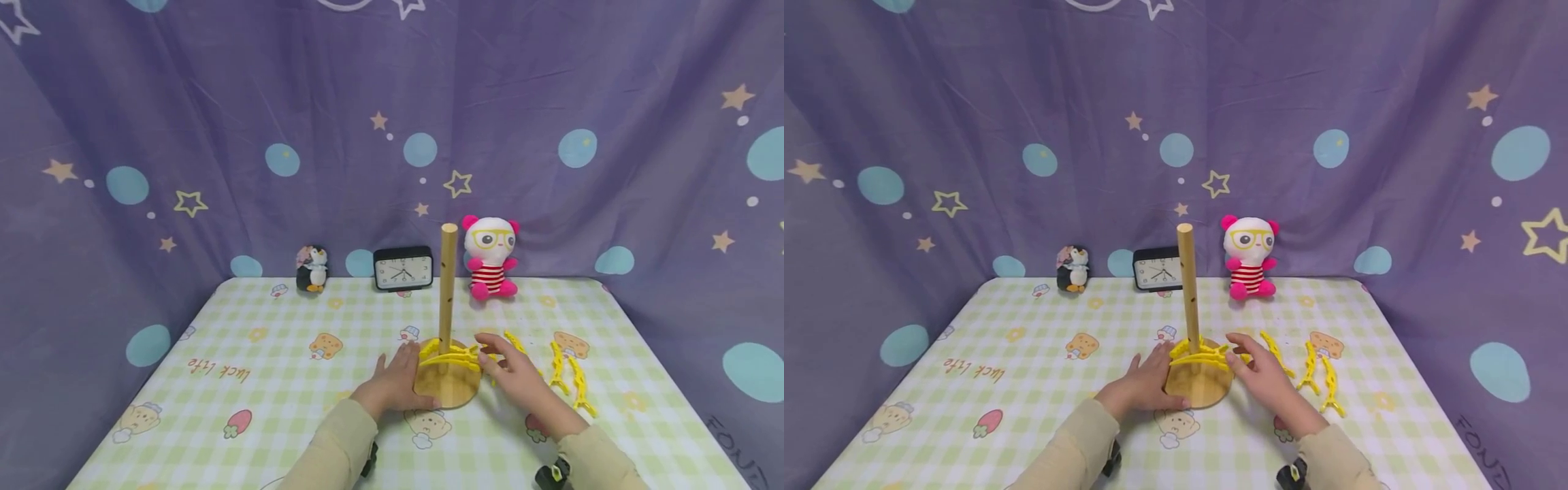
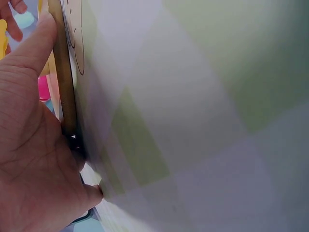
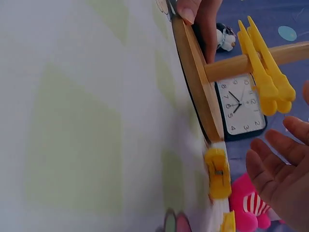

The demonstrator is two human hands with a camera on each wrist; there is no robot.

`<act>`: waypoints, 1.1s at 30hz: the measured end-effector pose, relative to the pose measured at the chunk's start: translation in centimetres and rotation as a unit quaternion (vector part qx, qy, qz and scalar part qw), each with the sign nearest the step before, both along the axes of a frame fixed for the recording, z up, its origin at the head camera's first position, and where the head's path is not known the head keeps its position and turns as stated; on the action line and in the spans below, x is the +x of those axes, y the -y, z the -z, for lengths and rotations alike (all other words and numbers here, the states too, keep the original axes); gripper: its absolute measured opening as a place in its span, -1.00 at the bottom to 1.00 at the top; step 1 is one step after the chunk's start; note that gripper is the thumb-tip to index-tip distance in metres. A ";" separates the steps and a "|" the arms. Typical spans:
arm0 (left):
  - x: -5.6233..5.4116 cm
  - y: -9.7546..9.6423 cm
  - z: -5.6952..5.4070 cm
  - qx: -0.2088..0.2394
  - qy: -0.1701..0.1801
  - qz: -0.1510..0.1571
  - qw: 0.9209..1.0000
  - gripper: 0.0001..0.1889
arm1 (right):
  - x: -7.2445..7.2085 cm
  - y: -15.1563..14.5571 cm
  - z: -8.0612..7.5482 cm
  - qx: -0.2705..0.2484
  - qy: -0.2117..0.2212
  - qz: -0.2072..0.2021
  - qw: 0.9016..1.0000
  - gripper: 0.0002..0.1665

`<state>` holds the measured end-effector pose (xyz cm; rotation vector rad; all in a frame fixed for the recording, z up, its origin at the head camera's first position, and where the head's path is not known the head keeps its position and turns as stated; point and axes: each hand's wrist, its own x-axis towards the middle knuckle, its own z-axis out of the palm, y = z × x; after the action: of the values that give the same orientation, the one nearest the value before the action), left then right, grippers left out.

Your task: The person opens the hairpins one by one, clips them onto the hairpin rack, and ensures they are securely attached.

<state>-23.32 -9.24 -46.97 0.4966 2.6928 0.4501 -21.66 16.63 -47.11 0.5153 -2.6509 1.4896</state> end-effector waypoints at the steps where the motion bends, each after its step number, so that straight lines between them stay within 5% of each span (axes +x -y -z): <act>1: -0.1 0.0 0.2 0.000 0.000 0.001 1.000 0.25 | 0.1 -0.3 -0.1 0.008 -0.005 0.007 1.000 -0.51; 8: -0.4 0.1 1.1 0.019 -0.008 -0.003 1.000 0.26 | 1.3 -2.9 -0.1 0.046 -0.009 0.056 0.997 -0.53; 22: 0.2 0.1 -0.7 0.017 0.002 0.001 1.000 0.22 | 3.5 -9.4 -0.4 0.098 -0.016 0.137 0.986 -0.32; 33: 0.0 0.0 -0.2 0.011 0.002 0.005 1.000 0.23 | 4.5 -12.3 0.0 0.188 0.095 0.174 0.962 0.08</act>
<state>-23.35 -9.28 -46.73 0.5150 2.6836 0.4780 -17.20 28.94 -47.14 -0.0924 -2.9845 0.9869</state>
